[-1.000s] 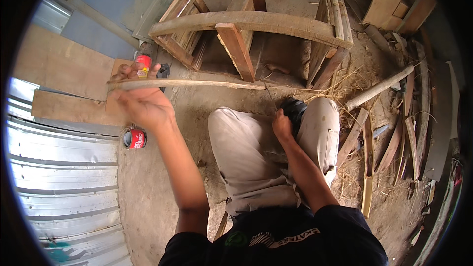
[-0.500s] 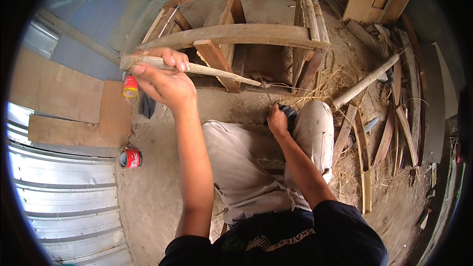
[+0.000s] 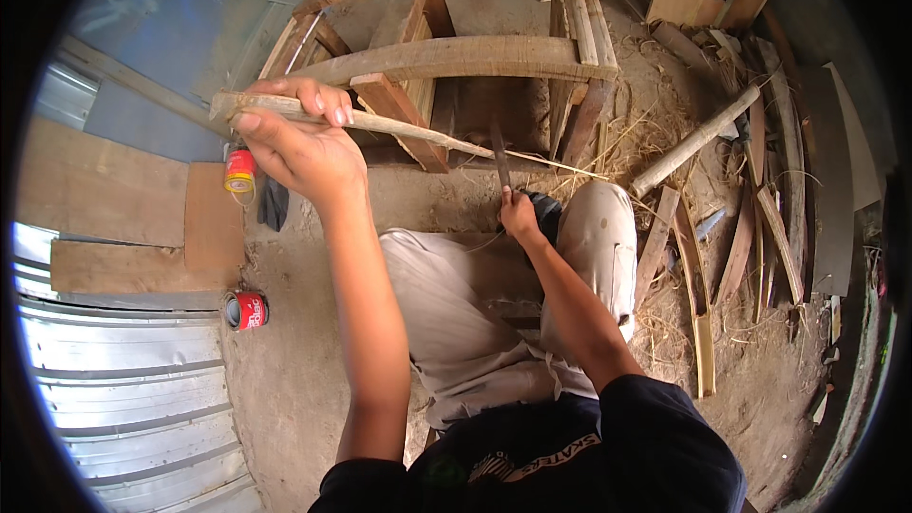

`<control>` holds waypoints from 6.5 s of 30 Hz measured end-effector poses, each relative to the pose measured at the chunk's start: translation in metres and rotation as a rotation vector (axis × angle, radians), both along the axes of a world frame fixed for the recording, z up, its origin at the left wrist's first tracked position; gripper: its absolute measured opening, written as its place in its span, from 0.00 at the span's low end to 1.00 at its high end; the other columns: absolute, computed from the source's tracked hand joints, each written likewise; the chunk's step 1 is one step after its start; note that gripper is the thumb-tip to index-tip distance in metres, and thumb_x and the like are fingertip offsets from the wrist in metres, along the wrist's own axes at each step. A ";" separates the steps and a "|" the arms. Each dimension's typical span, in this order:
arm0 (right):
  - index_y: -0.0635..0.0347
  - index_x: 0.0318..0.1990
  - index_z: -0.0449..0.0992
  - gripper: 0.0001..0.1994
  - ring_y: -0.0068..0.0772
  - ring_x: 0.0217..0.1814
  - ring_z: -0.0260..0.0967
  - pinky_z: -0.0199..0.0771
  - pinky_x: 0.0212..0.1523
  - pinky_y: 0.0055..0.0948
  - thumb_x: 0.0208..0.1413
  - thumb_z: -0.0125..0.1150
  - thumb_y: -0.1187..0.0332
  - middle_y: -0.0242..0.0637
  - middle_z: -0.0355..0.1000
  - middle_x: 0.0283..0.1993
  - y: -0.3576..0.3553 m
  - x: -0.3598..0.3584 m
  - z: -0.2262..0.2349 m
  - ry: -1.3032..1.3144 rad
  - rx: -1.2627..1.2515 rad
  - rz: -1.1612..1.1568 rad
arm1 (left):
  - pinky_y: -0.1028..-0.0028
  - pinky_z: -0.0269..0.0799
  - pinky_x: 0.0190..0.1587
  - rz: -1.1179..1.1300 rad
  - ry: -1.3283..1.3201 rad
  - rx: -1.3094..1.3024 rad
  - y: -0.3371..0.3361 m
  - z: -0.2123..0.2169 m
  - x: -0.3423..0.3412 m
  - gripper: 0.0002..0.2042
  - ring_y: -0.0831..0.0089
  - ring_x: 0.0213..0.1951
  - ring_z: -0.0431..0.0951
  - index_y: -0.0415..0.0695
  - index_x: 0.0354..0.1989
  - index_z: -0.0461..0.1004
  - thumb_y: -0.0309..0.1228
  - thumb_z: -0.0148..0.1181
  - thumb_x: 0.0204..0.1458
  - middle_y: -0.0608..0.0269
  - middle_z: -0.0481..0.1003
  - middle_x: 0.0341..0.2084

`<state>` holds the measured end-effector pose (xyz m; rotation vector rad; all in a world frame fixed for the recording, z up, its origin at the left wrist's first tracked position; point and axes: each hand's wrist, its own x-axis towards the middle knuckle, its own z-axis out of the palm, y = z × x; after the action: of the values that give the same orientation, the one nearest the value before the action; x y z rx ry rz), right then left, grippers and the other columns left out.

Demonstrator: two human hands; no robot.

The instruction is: The person sits on the floor and uses a metal file to sharpen a machete blade, then uses a hammer to tap a small wooden piece. The person handles wood scraps and a file while seated.

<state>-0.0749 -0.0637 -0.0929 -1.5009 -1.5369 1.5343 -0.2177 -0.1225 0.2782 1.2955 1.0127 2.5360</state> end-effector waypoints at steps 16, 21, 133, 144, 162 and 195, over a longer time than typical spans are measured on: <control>0.69 0.33 0.73 0.19 0.66 0.36 0.72 0.70 0.32 0.48 0.66 0.44 0.60 0.63 0.72 0.29 -0.015 0.003 -0.027 -0.218 0.235 -0.058 | 0.75 0.58 0.20 -0.006 -0.042 -0.032 0.001 0.006 -0.011 0.28 0.74 0.16 0.61 0.44 0.40 0.63 0.61 0.40 0.59 0.63 0.62 0.17; 0.67 0.33 0.69 0.20 0.66 0.29 0.69 0.66 0.24 0.45 0.67 0.43 0.57 0.60 0.70 0.25 -0.007 0.007 -0.008 0.308 -0.330 -0.083 | 0.76 0.58 0.20 0.004 -0.022 -0.039 0.004 0.006 -0.016 0.29 0.74 0.16 0.60 0.43 0.40 0.63 0.62 0.40 0.58 0.64 0.62 0.16; 0.65 0.30 0.72 0.22 0.50 0.21 0.68 0.69 0.23 0.47 0.66 0.46 0.54 0.48 0.71 0.24 0.035 0.029 -0.136 -0.373 0.264 0.128 | 0.78 0.54 0.18 -0.074 -0.066 -0.116 0.050 0.029 0.029 0.28 0.77 0.15 0.56 0.45 0.38 0.59 0.62 0.34 0.60 0.66 0.59 0.15; 0.69 0.27 0.72 0.25 0.68 0.31 0.70 0.72 0.31 0.55 0.66 0.43 0.55 0.66 0.70 0.27 -0.004 0.001 0.021 -0.128 0.443 -0.099 | 0.82 0.44 0.09 -0.292 -0.082 0.077 0.047 0.016 -0.015 0.32 0.81 0.07 0.49 0.47 0.27 0.65 0.66 0.30 0.58 0.70 0.55 0.08; 0.67 0.32 0.72 0.10 0.61 0.34 0.73 0.75 0.36 0.50 0.58 0.53 0.66 0.58 0.73 0.29 0.006 0.014 -0.013 -0.245 0.431 -0.097 | 0.81 0.43 0.10 -0.154 -0.064 0.057 0.035 0.013 -0.003 0.33 0.80 0.07 0.48 0.47 0.25 0.62 0.66 0.26 0.58 0.70 0.53 0.08; 0.72 0.32 0.77 0.28 0.66 0.40 0.72 0.71 0.41 0.55 0.65 0.44 0.50 0.66 0.73 0.33 0.003 0.045 -0.053 -0.455 0.103 0.034 | 0.81 0.44 0.09 -0.148 0.006 -0.054 0.081 0.033 0.023 0.34 0.82 0.08 0.49 0.49 0.22 0.57 0.70 0.28 0.55 0.72 0.52 0.08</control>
<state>-0.0294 -0.0609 -0.1464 -1.8582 -1.8634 1.1571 -0.1947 -0.0420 0.3114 1.3124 0.9426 2.3808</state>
